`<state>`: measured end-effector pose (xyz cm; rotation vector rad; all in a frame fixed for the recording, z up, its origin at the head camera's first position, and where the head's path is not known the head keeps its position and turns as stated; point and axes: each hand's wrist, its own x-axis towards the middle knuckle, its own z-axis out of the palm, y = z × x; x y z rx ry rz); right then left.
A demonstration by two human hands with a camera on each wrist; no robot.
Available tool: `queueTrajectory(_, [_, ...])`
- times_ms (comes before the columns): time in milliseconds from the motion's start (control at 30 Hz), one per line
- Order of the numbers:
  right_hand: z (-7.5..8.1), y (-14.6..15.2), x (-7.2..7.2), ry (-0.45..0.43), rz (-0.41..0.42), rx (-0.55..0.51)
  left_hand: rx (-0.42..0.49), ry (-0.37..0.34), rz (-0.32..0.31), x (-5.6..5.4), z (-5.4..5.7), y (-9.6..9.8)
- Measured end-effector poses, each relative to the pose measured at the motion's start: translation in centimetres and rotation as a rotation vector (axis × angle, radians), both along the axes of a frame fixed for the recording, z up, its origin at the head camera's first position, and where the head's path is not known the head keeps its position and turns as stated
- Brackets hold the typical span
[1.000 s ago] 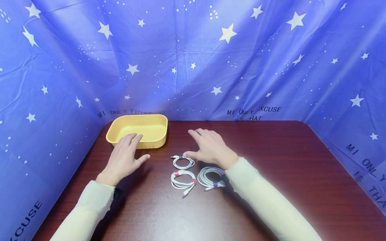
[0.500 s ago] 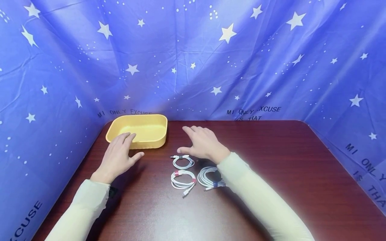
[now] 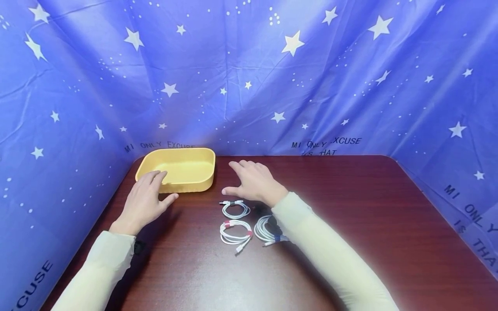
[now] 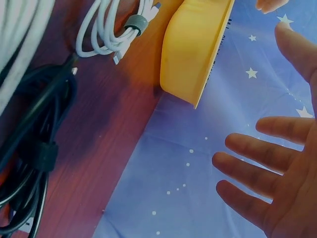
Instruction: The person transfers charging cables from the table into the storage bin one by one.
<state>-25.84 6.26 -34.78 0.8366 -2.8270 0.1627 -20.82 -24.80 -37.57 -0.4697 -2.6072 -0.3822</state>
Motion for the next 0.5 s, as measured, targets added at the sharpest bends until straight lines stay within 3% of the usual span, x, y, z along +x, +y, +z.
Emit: queueTrajectory(500, [-0.2,-2.2,-0.5,-0.074,0.018,-0.022,-0.011,0.015,0.014,-0.6,-0.1,-1.0])
